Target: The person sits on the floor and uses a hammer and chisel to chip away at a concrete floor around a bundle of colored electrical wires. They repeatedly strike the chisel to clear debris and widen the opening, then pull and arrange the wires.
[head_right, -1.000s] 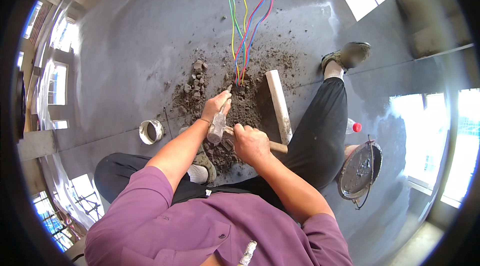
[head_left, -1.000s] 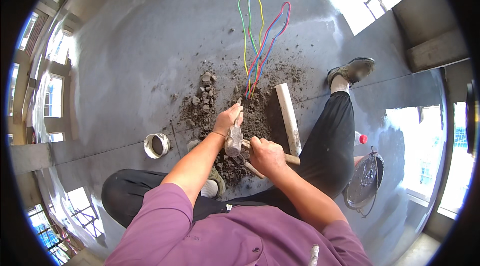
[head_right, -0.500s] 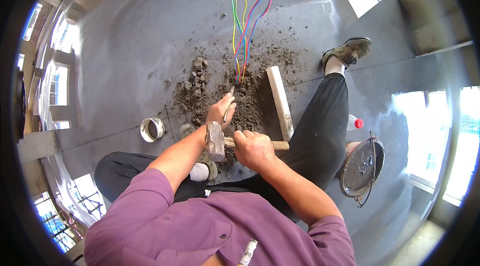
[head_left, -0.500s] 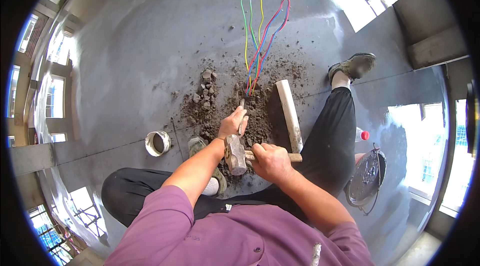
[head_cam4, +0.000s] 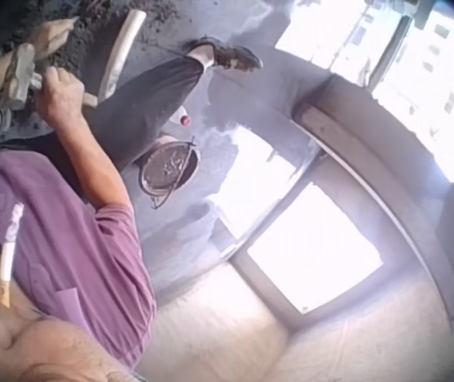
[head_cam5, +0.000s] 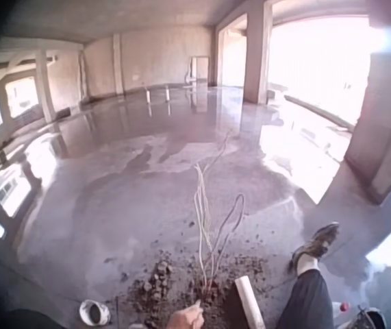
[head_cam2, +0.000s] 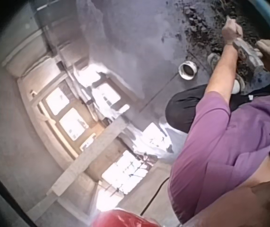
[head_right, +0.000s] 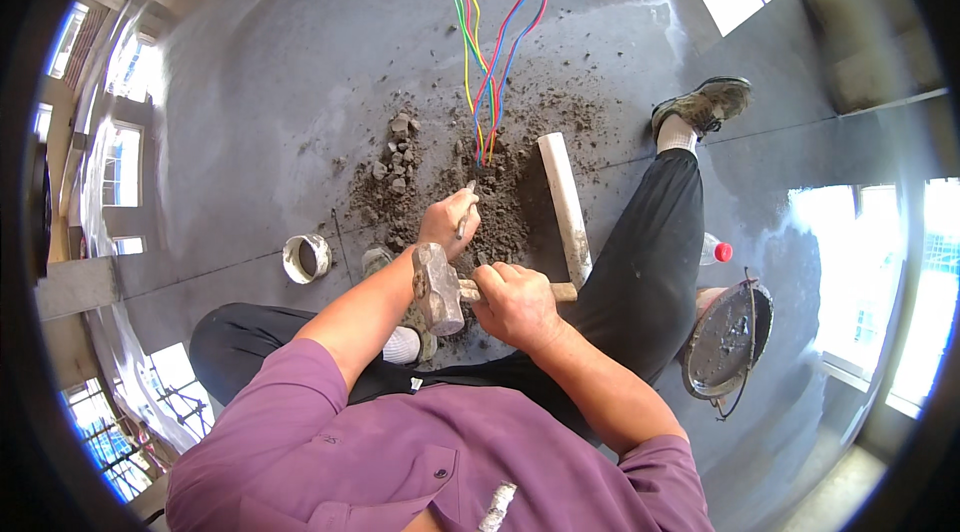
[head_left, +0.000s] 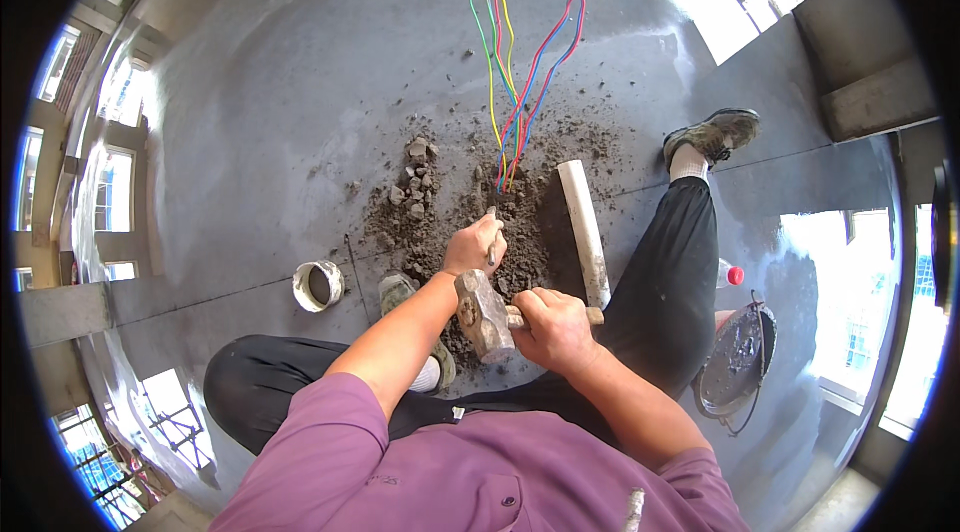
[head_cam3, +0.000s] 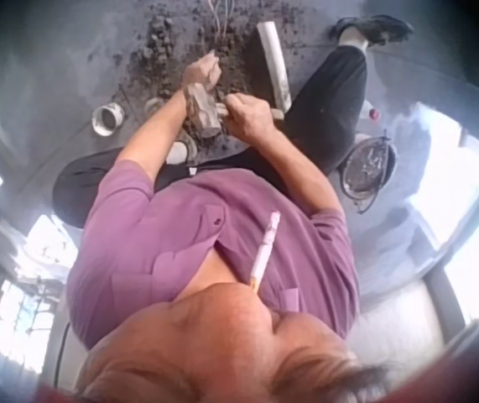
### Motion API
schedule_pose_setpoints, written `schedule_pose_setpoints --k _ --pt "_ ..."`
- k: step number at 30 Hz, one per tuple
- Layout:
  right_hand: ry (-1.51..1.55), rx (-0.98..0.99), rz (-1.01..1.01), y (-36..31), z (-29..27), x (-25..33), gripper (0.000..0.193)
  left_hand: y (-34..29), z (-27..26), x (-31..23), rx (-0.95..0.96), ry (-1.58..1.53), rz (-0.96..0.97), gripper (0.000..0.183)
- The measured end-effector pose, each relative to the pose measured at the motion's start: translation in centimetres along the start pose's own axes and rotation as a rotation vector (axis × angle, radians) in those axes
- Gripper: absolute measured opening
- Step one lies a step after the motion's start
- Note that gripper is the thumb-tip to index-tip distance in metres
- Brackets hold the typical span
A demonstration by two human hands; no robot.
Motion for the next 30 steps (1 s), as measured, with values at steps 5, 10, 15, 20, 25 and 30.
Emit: schedule_pose_setpoints --k 5,10,15,20,25,30 --pt "-0.002 -0.024 -0.031 0.4 0.2 -0.3 0.019 0.5 -0.1 0.8 -0.024 0.011 0.104 0.015" --pt "-0.135 0.096 0.221 0.3 1.8 -1.1 0.016 -0.2 0.5 2.4 0.034 -0.123 -0.100 0.014" --pt "-0.057 0.024 0.090 0.0 0.9 -0.9 0.016 0.3 0.4 1.5 -0.003 -0.011 0.037 0.012" --pt "-0.172 0.087 0.087 -0.2 1.8 -1.5 0.015 0.0 0.3 2.5 0.044 -0.087 -0.005 0.011" --pt "-0.139 0.069 0.098 -0.6 3.0 -1.6 0.015 -0.2 0.8 2.2 -0.007 0.030 0.074 0.012" --pt "-0.068 0.071 0.025 -0.2 1.0 -1.0 0.012 -0.5 1.0 3.0 0.014 -0.021 0.046 0.014"
Point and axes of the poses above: each hand's wrist, its own y-axis towards the middle knuckle, its own z-axis out of the palm, x = y × z, the point moved 2 cm from there along y, towards the middle knuckle, and after that the axes turned 6 degrees about -y, right-handed, at the moved point
